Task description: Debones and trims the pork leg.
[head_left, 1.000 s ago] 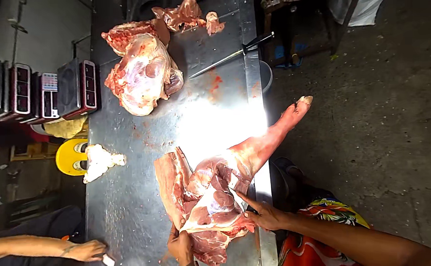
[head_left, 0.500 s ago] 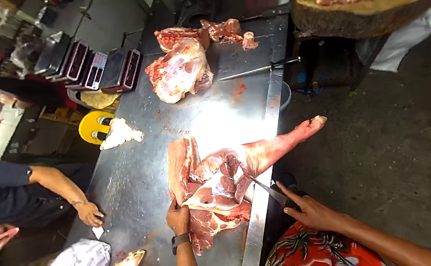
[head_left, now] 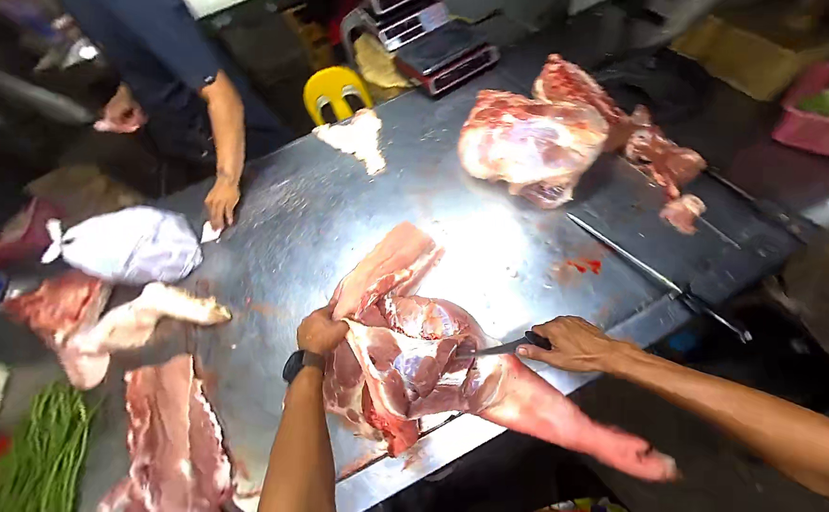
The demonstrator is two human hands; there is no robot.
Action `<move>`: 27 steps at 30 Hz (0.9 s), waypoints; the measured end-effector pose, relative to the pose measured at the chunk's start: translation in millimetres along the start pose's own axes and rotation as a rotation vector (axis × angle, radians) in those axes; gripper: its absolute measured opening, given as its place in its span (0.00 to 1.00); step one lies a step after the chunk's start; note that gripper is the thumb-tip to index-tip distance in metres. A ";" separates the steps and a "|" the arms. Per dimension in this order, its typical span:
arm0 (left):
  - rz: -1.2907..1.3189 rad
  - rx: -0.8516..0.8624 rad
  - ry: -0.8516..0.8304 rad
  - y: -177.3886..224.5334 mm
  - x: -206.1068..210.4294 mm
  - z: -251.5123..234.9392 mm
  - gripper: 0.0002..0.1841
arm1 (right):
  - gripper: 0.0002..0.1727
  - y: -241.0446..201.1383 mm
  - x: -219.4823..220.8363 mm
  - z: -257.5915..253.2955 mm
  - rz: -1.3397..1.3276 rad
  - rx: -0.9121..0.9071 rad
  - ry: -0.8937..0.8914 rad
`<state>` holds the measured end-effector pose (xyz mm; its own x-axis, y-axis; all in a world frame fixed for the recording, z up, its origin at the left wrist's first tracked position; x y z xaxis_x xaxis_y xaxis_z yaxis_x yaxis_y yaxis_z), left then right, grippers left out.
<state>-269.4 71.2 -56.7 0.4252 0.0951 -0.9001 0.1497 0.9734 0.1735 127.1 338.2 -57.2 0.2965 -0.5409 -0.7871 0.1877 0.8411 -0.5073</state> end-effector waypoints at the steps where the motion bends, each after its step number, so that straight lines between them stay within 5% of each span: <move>1: 0.012 -0.019 0.007 -1.4 0.0 -2.6 0.24 | 0.50 -4.0 -3.9 -16.1 0.062 -0.051 -0.065; 9: 0.065 -0.139 0.019 -10.0 1.2 -7.9 0.11 | 0.54 -55.8 13.4 -103.3 0.311 -0.372 -0.213; 19: 0.128 -0.168 0.044 -15.6 4.4 -6.5 0.12 | 0.57 -23.9 12.6 -131.5 0.404 -0.331 -0.257; 22: 0.150 -0.167 0.033 -23.9 4.5 -11.4 0.12 | 0.48 16.2 -25.3 -149.6 0.357 -0.261 -0.168; 24: 0.203 -0.162 0.024 -32.7 5.4 -15.6 0.12 | 0.42 81.5 -84.5 -151.3 0.304 -0.024 -0.017; 27: 0.317 -0.139 0.039 -35.0 3.3 -12.3 0.11 | 0.49 156.7 -148.8 -116.1 0.395 0.157 0.245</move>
<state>-284.3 40.0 -70.7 0.3958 0.4022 -0.8256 -0.1084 0.9132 0.3929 3.6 550.1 -60.4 0.1475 -0.1494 -0.9777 0.2496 0.9622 -0.1094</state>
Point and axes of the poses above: each hand's wrist, its own z-axis away from the middle knuckle, its own x-axis out of the palm, y = z × x, the point moved 10 cm from there along -z, towards the middle knuckle, and after that the axes turned 15 degrees about -x, right-handed, at the moved point
